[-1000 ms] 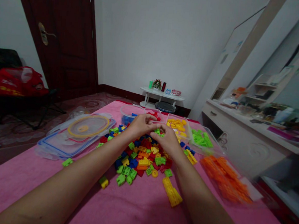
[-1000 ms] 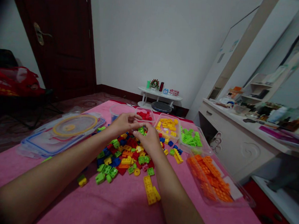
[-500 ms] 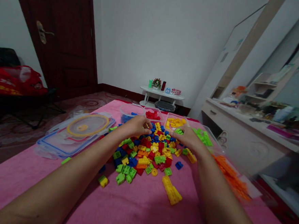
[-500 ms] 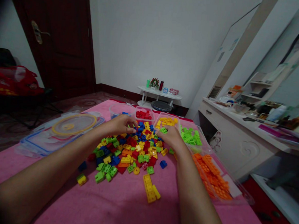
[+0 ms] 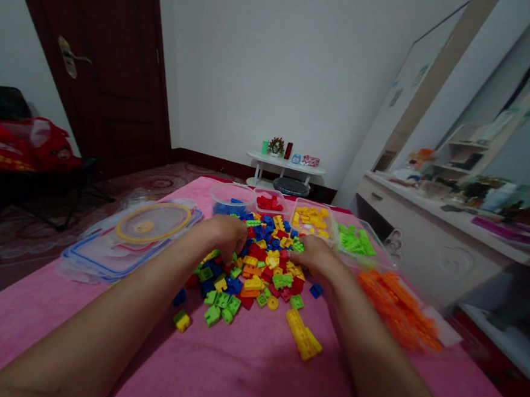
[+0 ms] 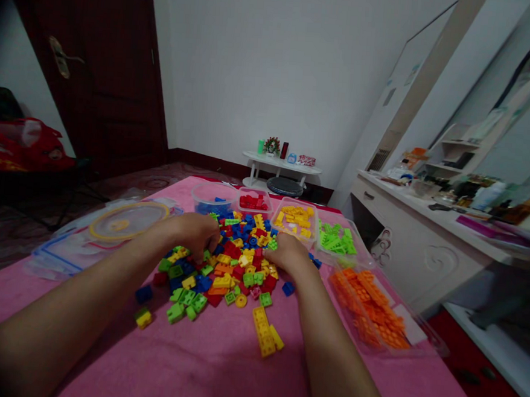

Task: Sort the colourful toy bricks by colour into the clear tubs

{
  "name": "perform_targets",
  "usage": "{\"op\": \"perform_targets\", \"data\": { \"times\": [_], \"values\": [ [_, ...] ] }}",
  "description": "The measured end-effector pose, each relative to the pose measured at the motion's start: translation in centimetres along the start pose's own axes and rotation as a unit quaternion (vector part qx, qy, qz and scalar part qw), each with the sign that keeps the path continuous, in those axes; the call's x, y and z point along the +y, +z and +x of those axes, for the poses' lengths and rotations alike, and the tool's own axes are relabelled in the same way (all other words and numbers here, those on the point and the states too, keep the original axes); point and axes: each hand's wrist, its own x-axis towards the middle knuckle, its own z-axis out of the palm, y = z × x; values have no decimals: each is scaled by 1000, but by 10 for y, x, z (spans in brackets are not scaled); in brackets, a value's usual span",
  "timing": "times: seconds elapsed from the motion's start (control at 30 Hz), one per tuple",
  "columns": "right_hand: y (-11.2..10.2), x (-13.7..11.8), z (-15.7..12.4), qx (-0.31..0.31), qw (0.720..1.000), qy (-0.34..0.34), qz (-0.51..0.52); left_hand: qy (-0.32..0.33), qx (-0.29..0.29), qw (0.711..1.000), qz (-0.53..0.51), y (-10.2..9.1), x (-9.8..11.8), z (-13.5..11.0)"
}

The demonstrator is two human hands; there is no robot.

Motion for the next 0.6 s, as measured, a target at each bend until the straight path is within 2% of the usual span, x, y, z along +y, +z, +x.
{"op": "perform_targets", "data": {
  "times": [0.13,0.2,0.37,0.47,0.6],
  "values": [
    [4,-8,-2,-3,999,-9,-32,-8,40,999,29,3,7,0],
    [1,-11,-4,4,1000,-7,-26,1,59,998,0,4,5,1],
    [-5,-15,-6,-5,1000,7,-27,71,53,989,-122,2,-9,3],
    [-10,-11,-4,-5,1000,-8,-6,87,95,969,-210,2,-10,9],
    [-22,-11,-2,62,993,-9,99,65,138,927,-343,4,-5,16]
  ]
}}
